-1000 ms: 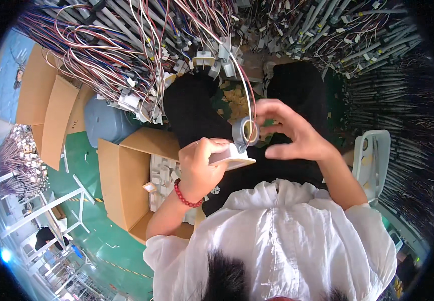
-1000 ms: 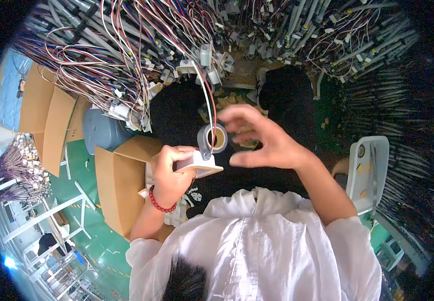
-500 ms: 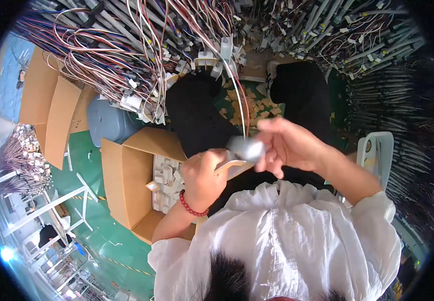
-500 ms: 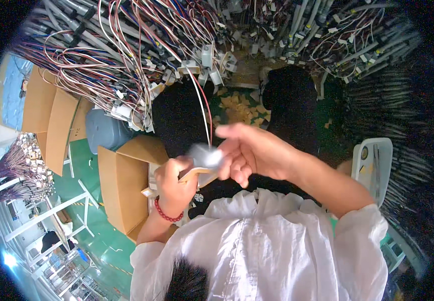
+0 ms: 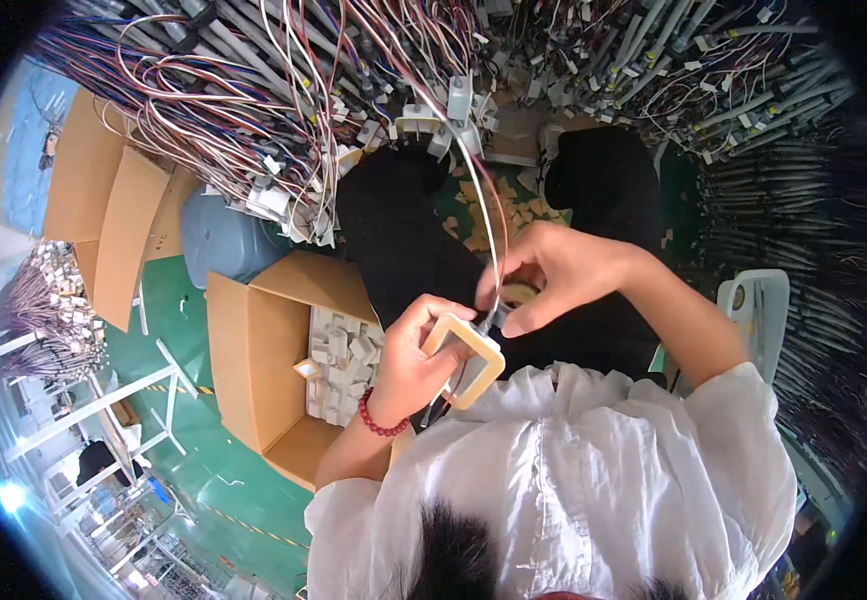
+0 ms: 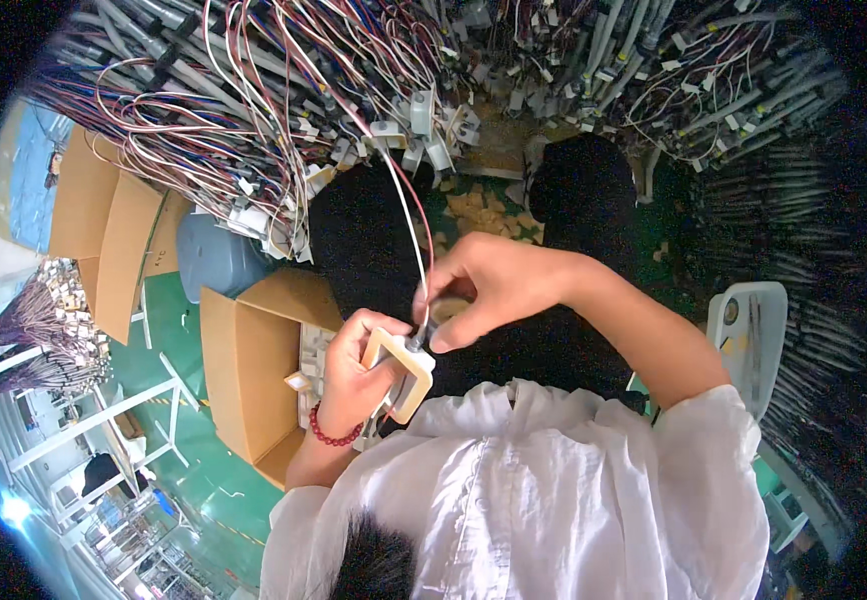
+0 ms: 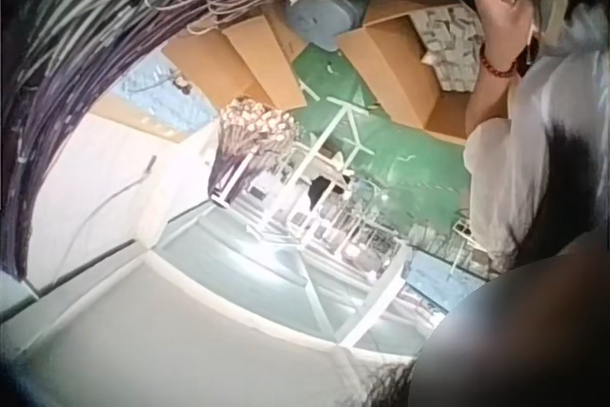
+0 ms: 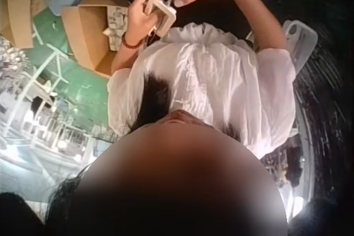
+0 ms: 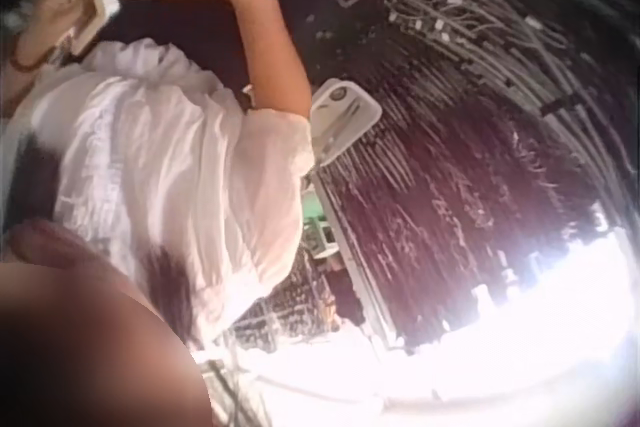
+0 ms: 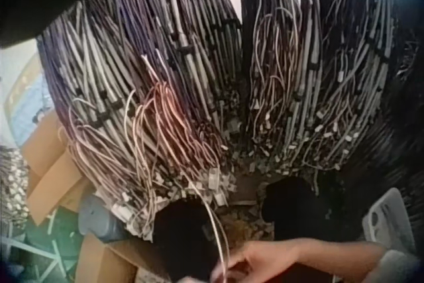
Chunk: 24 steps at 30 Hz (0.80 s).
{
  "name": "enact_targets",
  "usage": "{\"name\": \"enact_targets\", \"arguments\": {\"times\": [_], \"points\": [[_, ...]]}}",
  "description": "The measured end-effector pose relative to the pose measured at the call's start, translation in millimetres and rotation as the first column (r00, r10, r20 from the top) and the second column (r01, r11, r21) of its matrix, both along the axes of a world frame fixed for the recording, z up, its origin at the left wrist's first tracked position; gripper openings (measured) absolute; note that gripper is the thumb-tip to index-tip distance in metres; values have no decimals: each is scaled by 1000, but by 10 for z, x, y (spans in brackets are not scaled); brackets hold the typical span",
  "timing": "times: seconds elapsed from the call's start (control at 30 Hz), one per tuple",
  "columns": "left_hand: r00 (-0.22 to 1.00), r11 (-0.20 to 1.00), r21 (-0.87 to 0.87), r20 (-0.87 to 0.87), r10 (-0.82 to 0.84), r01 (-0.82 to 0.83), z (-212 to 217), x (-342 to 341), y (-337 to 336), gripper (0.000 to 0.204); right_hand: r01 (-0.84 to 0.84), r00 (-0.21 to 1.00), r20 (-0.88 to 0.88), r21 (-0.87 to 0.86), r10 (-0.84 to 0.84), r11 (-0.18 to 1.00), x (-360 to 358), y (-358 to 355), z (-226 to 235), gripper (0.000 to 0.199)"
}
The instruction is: The recorder is applying yellow adhesive tape to rectangular wire connectors as part of a wire harness assembly process.
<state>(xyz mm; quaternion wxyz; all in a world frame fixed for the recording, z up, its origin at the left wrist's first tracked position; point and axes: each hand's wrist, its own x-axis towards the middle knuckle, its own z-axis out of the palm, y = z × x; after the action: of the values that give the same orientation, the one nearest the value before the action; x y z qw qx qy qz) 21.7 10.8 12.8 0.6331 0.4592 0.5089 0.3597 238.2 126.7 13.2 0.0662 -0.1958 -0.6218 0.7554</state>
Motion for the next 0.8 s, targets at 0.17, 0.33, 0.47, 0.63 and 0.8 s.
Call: {"name": "enact_targets", "arguments": {"times": [0.17,0.33,0.47,0.63,0.8], "points": [[960,970,234,-254,119,-58,-38,75,35,20,210,978,98,-481,-185,851,67,-239,76,44],[937,954,294,-345,49,58,-82,51,7,23,414,873,48,-600,-486,684,202,-317,-77,60],[1000,987,-158,-3,0,0,-132,27,28,20,397,878,-145,-311,-456,864,51,-254,-220,50],[972,975,-202,231,-48,96,-95,-37,37,24,67,970,-233,-35,-73,997,-39,-94,-199,39],[980,990,130,-200,-24,51,-109,17,68,22,265,963,-68,82,-260,961,32,-235,-109,12]]}}
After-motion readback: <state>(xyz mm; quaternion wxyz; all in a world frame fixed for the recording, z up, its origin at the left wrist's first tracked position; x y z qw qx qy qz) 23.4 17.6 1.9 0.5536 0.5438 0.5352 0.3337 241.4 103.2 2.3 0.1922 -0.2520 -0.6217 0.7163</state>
